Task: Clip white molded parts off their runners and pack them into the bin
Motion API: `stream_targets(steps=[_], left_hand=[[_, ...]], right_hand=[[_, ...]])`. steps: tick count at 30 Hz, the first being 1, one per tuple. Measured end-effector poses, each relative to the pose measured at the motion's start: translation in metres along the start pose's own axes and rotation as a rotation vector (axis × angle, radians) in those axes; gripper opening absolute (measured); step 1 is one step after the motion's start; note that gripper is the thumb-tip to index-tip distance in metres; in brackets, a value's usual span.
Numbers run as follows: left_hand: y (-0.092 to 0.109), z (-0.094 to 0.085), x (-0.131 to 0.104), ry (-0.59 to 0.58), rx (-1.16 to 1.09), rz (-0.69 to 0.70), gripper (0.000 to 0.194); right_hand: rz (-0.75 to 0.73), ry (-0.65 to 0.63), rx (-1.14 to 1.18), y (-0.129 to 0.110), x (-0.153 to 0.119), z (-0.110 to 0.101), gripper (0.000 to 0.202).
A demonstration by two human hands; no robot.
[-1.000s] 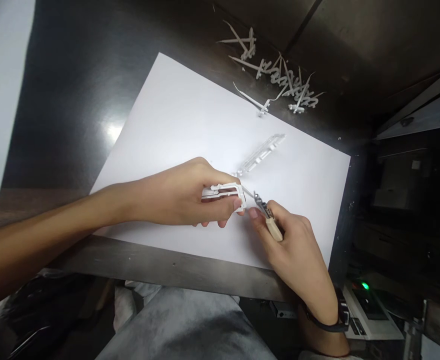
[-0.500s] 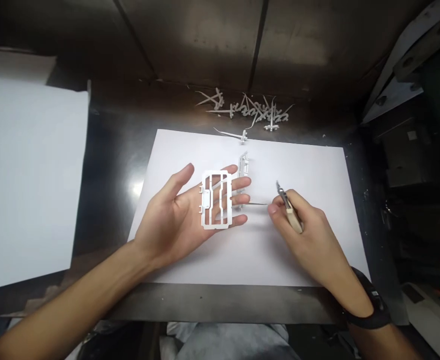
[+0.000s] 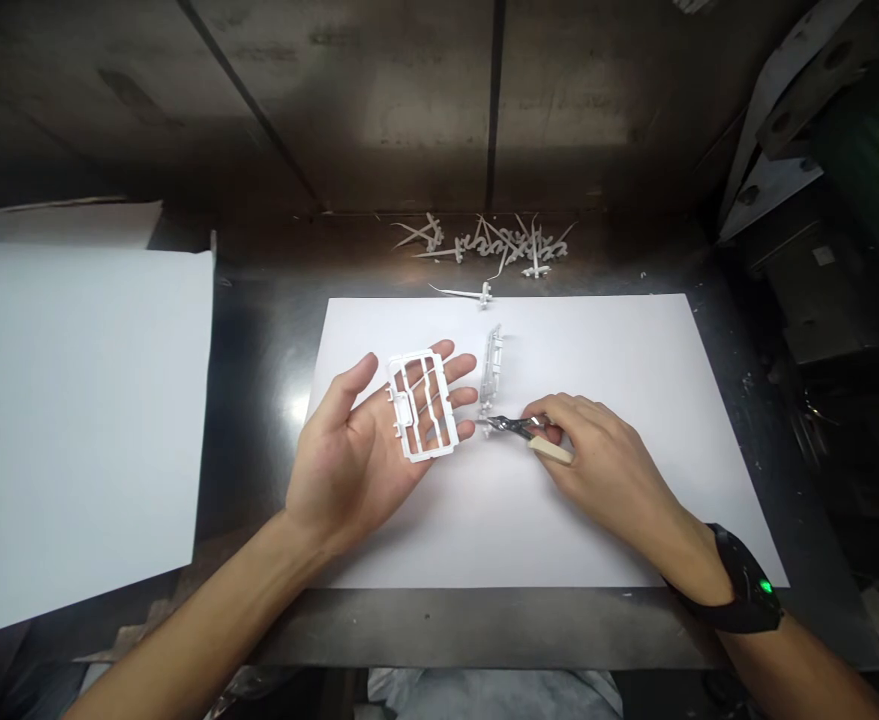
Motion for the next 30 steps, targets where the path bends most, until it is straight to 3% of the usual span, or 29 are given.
stream_targets(steps=[10, 18, 24, 30], left_hand=[[-0.002, 0.002, -0.002, -0.053, 0.013, -0.041, 0.059], [-0.009, 0.0, 0.0, -0.085, -0.046, -0.122, 0.057], [-0.011, -0.001, -0.002, -0.121, -0.075, -0.177, 0.054], [-0.009, 0.0, -0.001, -0.132, -0.073, -0.176, 0.056]], right_hand=[[0.124, 0.185, -0.073, 0.011, 0.0, -0.015, 0.02], [0.239, 0.307, 0.135, -0.004, -0.005, -0.032, 0.019], [0.305, 0.294, 0.232, -0.004, -0.01, -0.035, 0.023], [0.239, 0.312, 0.213, -0.005, -0.008, -0.034, 0.023]])
Point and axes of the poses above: each hand's wrist, its own x-axis towards the middle knuckle, its own z-axis out of the palm, y = z × x, the point moved 4 cm from there along x, towards the middle knuckle
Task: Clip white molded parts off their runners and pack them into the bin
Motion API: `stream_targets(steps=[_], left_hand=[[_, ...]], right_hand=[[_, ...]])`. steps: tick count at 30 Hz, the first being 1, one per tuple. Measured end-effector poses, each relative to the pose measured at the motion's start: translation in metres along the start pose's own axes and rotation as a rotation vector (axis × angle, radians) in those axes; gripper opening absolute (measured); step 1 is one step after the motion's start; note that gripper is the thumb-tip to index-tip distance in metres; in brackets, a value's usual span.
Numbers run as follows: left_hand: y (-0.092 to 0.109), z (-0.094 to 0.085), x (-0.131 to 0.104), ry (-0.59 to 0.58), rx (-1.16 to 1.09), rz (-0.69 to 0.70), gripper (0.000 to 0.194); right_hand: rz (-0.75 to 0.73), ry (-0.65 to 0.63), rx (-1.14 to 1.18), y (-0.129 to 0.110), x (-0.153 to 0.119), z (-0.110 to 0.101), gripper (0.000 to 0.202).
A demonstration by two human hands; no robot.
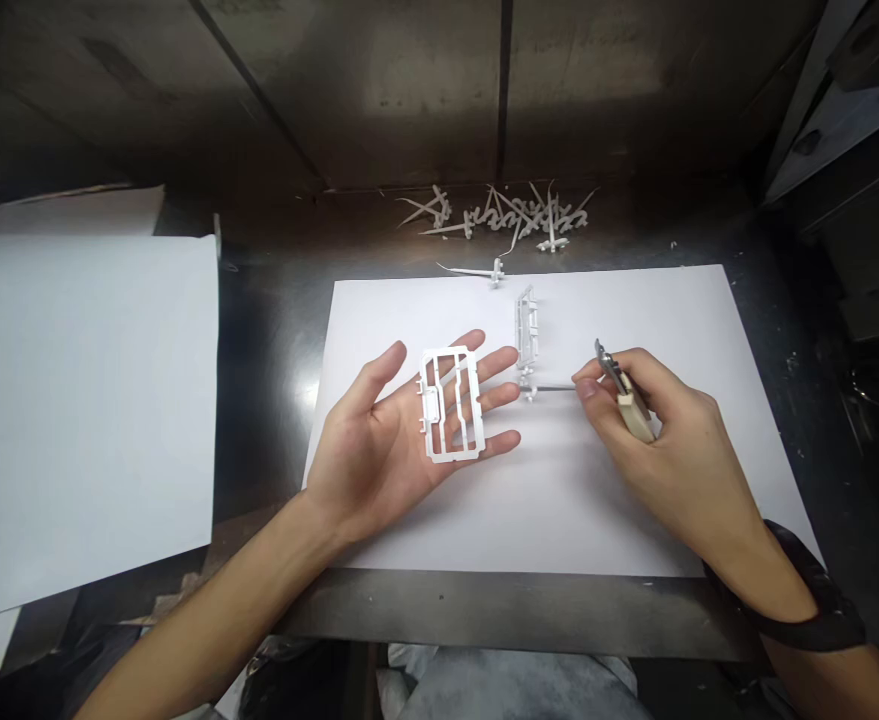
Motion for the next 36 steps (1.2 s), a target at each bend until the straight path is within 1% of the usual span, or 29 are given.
stream_targets(steps=[2, 4, 10, 15, 19, 25, 33, 36], left_hand=[[0.0003, -0.0003, 0.0007, -0.004, -0.002, -0.002, 0.057], [0.0003, -0.0012, 0.0014, -0.006, -0.009, -0.003, 0.058], [0.0002, -0.0039, 0.0019, 0.006, -0.052, 0.011, 0.055], [-0.0001, -0.0045, 0.0015, -0.001, -0.081, -0.002, 0.056], [0.0001, -0.0066, 0.0022, 0.0, -0.1, -0.006, 0.055], [0.0011, -0.0053, 0.002, -0.043, -0.028, -0.003, 0.056], [0.0008, -0.0028, 0.0008, -0.046, 0.012, 0.003, 0.057], [0.0006, -0.0027, 0.0009, -0.041, 0.039, 0.009, 0.056]], right_hand=[[-0.016, 0.02, 0.001, 0.0002, 0.0, -0.0005, 0.029], [-0.018, 0.031, -0.003, 0.0008, -0.0001, -0.0011, 0.031], [-0.032, 0.01, 0.011, 0.001, -0.0004, -0.0014, 0.021], [-0.015, 0.014, -0.001, 0.0013, -0.0004, -0.0012, 0.026], [-0.033, 0.015, -0.017, 0.0008, -0.0006, -0.0011, 0.025], [-0.033, -0.008, -0.01, 0.0004, 0.0002, 0.0011, 0.02], [-0.016, -0.018, -0.035, 0.0004, -0.0002, 0.0007, 0.026], [-0.008, -0.019, -0.018, 0.0028, 0.0001, 0.0006, 0.031]])
Point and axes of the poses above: each hand's wrist, its own x-axis towards the middle knuckle, its own z-axis out of the palm, y = z × x, the point moved 4 cm from there along x, towards the middle knuckle
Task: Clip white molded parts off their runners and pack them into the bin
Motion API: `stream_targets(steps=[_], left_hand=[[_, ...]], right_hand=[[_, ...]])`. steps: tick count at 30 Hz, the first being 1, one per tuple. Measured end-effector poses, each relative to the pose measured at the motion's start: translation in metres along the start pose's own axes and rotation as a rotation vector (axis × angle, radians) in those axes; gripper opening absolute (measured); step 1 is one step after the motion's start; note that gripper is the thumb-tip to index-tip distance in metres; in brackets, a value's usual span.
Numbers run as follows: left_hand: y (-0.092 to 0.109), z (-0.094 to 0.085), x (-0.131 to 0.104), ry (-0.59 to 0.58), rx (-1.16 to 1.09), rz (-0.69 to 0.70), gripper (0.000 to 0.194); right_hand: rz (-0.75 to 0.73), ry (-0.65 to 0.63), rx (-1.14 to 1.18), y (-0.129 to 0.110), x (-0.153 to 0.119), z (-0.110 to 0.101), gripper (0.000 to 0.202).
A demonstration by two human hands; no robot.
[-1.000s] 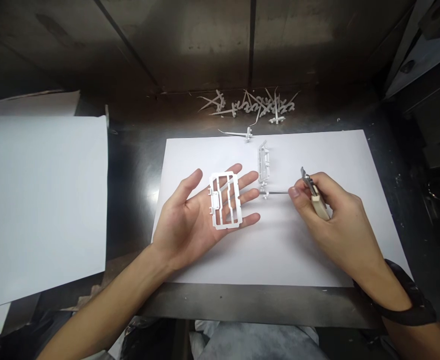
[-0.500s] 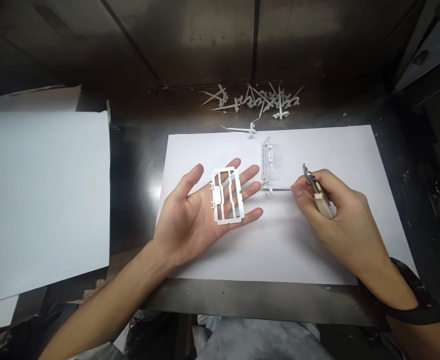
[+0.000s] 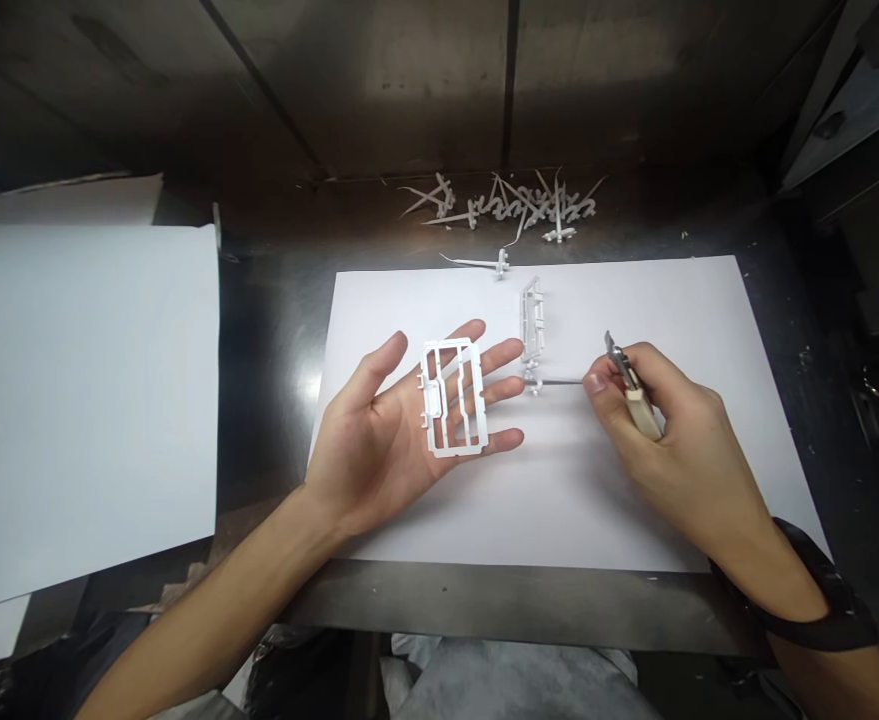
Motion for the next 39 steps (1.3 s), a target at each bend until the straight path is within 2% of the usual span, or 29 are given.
stream_targets(steps=[7, 14, 19, 26, 33, 39], left_hand=[[-0.002, 0.0023, 0.0001, -0.016, 0.109, 0.059, 0.049], [-0.0012, 0.001, -0.0002, -0.029, 0.068, 0.02, 0.06], [-0.0006, -0.0012, 0.0006, -0.014, 0.026, 0.001, 0.057], [-0.0036, -0.0064, 0.004, 0.07, -0.06, -0.045, 0.064], [-0.0017, -0.0047, 0.0025, 0.039, 0.037, -0.071, 0.067], [-0.0009, -0.0041, 0.0021, 0.033, 0.132, -0.026, 0.07]], right_hand=[[0.006, 0.001, -0.023, 0.0027, -0.0008, -0.0004, 0.038], [-0.02, -0.016, -0.027, 0.0029, -0.0015, -0.0001, 0.023], [0.016, -0.05, -0.043, 0.0032, -0.0011, 0.0003, 0.041], [-0.005, -0.032, -0.04, 0.0009, -0.0018, -0.0022, 0.033], [-0.011, -0.078, -0.052, 0.0021, -0.0024, 0.0013, 0.047], [-0.014, -0.016, -0.023, 0.0004, -0.0023, -0.0011, 0.033]])
Point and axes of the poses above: each hand's wrist, its own x-axis towards the middle knuckle, its own z-axis out of the palm, y = z × x, the point moved 4 cm from there along x, towards the middle knuckle
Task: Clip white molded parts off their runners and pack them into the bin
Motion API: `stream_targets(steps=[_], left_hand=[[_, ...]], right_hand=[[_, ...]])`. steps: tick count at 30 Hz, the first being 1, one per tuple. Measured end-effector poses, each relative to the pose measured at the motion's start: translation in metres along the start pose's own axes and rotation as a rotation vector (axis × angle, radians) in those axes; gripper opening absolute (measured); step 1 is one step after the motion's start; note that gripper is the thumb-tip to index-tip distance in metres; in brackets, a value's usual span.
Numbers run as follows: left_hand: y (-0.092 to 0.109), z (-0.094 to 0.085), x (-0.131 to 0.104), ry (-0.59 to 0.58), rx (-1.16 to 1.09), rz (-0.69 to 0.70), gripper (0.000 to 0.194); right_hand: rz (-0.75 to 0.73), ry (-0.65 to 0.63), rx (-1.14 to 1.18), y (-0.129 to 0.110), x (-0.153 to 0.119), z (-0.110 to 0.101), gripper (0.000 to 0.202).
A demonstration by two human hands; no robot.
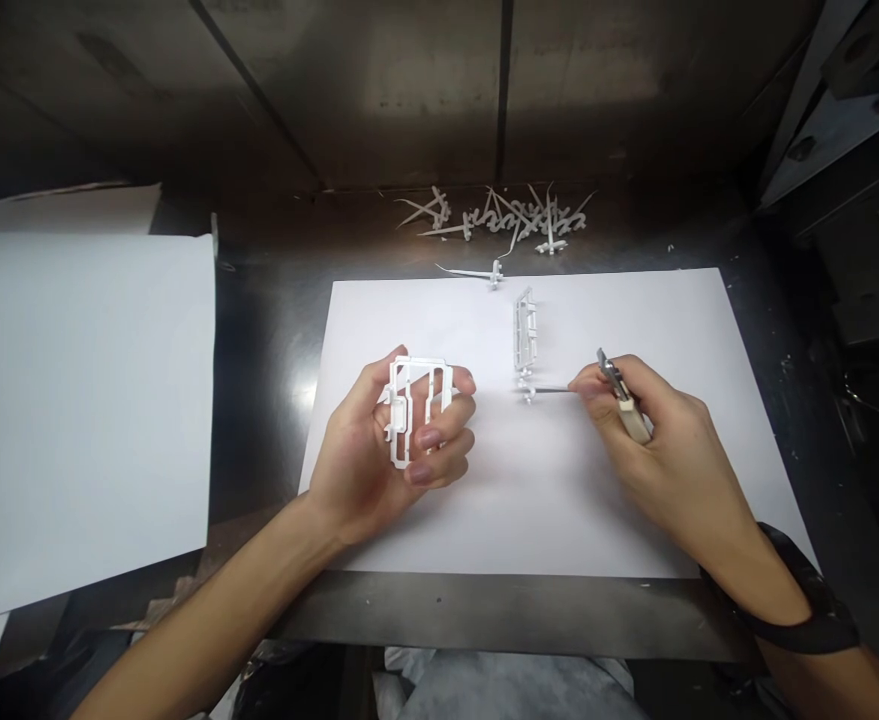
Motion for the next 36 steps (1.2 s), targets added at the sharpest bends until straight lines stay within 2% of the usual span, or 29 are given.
stream_targets(steps=[6, 9, 12, 14, 17, 21, 26, 36], left_hand=[[-0.006, -0.003, 0.004, 0.011, -0.107, -0.041, 0.057], [-0.006, -0.001, 0.003, 0.008, -0.099, -0.008, 0.036], [-0.005, 0.001, 0.002, -0.017, -0.031, 0.022, 0.013], [-0.006, 0.003, 0.001, -0.059, -0.004, 0.022, 0.02], [-0.008, 0.006, 0.0, -0.125, -0.014, 0.008, 0.035], [-0.009, 0.007, -0.001, -0.141, -0.027, -0.013, 0.054], [-0.008, 0.009, -0.004, -0.164, -0.053, -0.045, 0.058], [-0.007, 0.012, -0.005, -0.163, -0.067, -0.051, 0.059]], right_hand=[[0.029, -0.028, 0.028, 0.002, -0.001, 0.002, 0.04], [0.009, -0.009, 0.042, 0.002, -0.001, 0.002, 0.038], [-0.023, 0.014, 0.054, -0.001, -0.001, 0.001, 0.027], [-0.032, 0.001, 0.072, -0.003, 0.0, 0.001, 0.024], [-0.015, -0.028, 0.106, -0.005, 0.0, 0.002, 0.03], [0.008, -0.037, 0.131, -0.004, 0.0, 0.003, 0.032], [-0.028, -0.007, 0.134, 0.0, 0.001, 0.004, 0.021], [-0.006, -0.038, 0.143, -0.002, 0.002, 0.004, 0.026]])
Point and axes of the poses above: each hand's wrist, its own x-axis towards the middle knuckle, its own z-axis out of the palm, y = z × x, the point moved 4 cm from there along x, towards the middle knuckle
